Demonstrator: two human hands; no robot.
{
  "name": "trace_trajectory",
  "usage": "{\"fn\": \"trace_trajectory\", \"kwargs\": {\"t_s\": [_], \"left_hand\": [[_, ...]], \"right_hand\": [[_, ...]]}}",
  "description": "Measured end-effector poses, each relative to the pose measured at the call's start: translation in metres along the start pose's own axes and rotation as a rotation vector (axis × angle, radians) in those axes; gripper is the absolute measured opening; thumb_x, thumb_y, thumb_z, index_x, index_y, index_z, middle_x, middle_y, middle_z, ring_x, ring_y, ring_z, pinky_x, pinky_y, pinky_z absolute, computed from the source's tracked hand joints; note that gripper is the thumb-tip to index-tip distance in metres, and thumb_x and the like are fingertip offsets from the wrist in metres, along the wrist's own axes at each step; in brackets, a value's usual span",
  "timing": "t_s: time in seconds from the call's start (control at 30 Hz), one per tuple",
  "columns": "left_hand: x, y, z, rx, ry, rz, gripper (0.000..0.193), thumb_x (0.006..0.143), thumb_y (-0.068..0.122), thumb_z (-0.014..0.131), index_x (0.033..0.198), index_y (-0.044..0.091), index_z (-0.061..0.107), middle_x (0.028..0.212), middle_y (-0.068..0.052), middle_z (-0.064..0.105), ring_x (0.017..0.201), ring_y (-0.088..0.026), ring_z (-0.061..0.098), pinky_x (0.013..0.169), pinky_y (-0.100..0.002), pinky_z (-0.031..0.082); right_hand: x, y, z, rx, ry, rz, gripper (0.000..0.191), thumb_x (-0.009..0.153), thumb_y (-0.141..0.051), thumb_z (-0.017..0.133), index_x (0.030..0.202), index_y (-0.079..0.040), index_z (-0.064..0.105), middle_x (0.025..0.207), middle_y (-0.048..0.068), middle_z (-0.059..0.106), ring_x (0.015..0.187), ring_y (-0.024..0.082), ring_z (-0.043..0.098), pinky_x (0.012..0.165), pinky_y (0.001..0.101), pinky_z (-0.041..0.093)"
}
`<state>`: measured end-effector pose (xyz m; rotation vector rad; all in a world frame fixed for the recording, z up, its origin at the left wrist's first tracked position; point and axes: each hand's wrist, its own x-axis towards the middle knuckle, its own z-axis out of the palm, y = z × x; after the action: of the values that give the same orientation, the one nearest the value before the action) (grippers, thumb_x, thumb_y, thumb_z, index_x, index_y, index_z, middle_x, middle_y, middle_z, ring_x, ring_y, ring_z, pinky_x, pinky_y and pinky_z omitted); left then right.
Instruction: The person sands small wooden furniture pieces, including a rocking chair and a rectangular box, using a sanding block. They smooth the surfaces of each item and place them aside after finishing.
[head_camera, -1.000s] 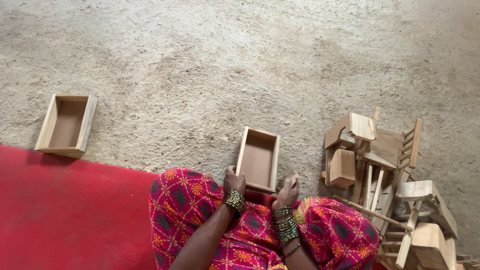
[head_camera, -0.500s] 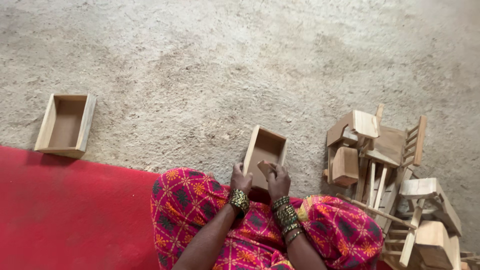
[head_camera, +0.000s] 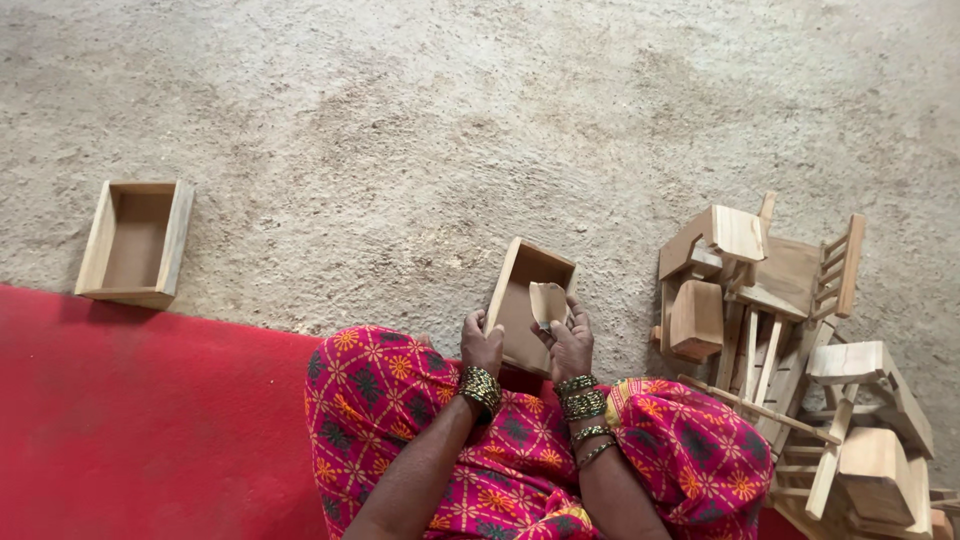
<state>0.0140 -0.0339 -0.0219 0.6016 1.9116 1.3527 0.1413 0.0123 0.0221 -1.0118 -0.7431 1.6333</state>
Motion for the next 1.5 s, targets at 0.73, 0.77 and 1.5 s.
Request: {"fn": "trace_trajectory", "kwargs": {"t_s": [0.73, 0.77, 1.5], "left_hand": [[-0.006, 0.008, 0.000, 0.116, -0.004, 0.046, 0.041, 0.084, 0.019, 0.068, 0.122, 0.006, 0.060, 0.118, -0.015, 0.064, 0.100, -0.029, 0.069, 0.087, -0.040, 0.058], [-0.008, 0.010, -0.001, 0.104, -0.049, -0.032, 0.042, 0.084, 0.020, 0.068, 0.123, 0.007, 0.058, 0.120, -0.013, 0.063, 0.098, -0.028, 0.070, 0.082, -0.040, 0.061], [0.000, 0.000, 0.001, 0.006, -0.054, -0.137, 0.039, 0.088, 0.024, 0.068, 0.122, 0.005, 0.059, 0.105, -0.012, 0.072, 0.088, -0.023, 0.071, 0.077, -0.036, 0.059]], "right_hand": [[-0.012, 0.021, 0.026, -1.853, -0.363, -0.520, 0.044, 0.095, -0.013, 0.059, 0.139, -0.015, 0.055, 0.148, 0.011, 0.052, 0.135, 0.034, 0.055, 0.109, 0.0428, 0.047], [-0.011, 0.020, 0.024, -1.876, -0.414, -0.412, 0.045, 0.096, -0.012, 0.058, 0.141, -0.015, 0.054, 0.152, 0.012, 0.049, 0.138, 0.034, 0.051, 0.111, 0.0444, 0.044], [-0.003, -0.002, -0.007, -1.484, 0.449, -0.456, 0.046, 0.084, -0.022, 0.072, 0.128, -0.013, 0.063, 0.126, 0.013, 0.070, 0.101, 0.030, 0.072, 0.086, 0.0433, 0.060]]}}
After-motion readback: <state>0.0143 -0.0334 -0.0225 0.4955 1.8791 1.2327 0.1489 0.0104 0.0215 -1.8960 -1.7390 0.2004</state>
